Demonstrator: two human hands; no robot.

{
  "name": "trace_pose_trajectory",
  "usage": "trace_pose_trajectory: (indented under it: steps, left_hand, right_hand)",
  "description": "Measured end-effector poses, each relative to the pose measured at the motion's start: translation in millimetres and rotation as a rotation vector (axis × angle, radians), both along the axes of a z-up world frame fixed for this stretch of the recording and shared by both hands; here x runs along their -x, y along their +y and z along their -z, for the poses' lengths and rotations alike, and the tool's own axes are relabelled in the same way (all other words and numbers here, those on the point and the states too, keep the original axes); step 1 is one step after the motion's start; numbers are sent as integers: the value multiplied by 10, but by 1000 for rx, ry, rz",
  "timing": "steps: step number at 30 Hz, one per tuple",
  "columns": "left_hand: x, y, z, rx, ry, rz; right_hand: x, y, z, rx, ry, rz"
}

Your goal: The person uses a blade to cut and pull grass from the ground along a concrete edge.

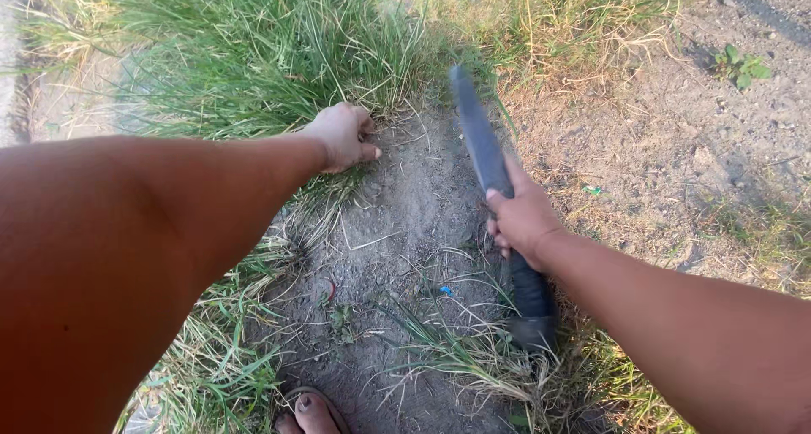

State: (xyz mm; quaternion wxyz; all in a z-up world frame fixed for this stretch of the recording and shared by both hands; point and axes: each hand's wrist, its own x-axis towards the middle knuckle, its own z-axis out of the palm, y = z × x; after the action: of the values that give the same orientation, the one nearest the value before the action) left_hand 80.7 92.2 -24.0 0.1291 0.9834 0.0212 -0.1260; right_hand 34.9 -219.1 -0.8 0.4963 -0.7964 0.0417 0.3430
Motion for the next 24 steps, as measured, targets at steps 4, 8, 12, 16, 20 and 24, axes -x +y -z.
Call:
trace_pose_trajectory:
  steps: [4,8,12,16,20,24]
  left_hand:
    - [102,-180,-179,-114,-46,45]
    - [235,-396,-515,-200,117,81]
    - [244,-587,-519,-507,245,194]
    - [57,-462,-261,-513,299,98]
    - [-10,-212,-102,-448,267,141]
    - [44,-139,-87,-382,223,102]
  right_hand:
    - [324,246,124,102,158,-384]
    - [252,213,128,127,164,-322]
    - [138,60,194,70,171,-363]
    - [185,-40,254,79,214,-341]
    - [104,-54,250,66,165,-275]
    - [-24,96,255,-60,16,222]
